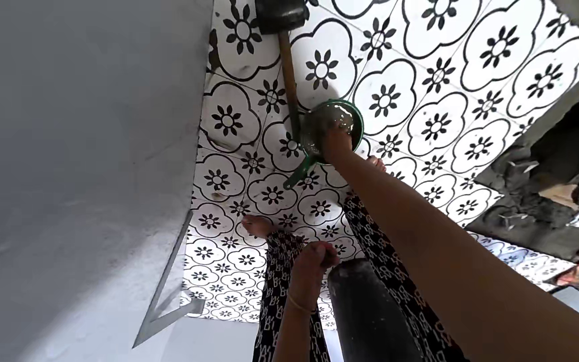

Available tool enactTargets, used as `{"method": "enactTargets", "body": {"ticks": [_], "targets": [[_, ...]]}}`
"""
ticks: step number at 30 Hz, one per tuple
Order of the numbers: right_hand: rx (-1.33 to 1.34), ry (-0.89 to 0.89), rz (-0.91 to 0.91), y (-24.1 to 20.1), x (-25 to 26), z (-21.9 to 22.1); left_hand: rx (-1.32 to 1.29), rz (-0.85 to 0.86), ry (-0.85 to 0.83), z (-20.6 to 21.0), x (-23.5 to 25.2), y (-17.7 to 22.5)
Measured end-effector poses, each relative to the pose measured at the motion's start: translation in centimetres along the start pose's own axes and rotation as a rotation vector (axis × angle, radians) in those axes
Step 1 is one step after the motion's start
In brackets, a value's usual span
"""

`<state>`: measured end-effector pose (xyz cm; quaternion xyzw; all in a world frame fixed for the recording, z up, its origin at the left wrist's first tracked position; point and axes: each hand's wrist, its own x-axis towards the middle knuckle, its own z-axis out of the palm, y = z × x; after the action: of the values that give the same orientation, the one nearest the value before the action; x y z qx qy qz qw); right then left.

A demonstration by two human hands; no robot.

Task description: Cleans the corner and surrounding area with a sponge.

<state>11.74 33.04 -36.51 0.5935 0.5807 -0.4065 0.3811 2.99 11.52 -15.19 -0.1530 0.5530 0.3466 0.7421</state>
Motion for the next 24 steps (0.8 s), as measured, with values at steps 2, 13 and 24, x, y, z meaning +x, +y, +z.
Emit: {"method": "enactTargets", "body": {"ticks": [2,13,24], "targets": [[0.075,-0.003,-0.048,0.7,-0.3,-1.1,-0.015,0.022,-0.029,-0.1,0.0,0.3],[0.132,0.090,-0.084,1.6,-4.9,-6.3,-0.089,0.007,-0.076,-1.4,0.0,0.4],[-0.130,0.019,-0.084,-0.4,-1.6,-1.8,-0.117,-0.013,-0.070,-2.7,0.1,1.1]]}}
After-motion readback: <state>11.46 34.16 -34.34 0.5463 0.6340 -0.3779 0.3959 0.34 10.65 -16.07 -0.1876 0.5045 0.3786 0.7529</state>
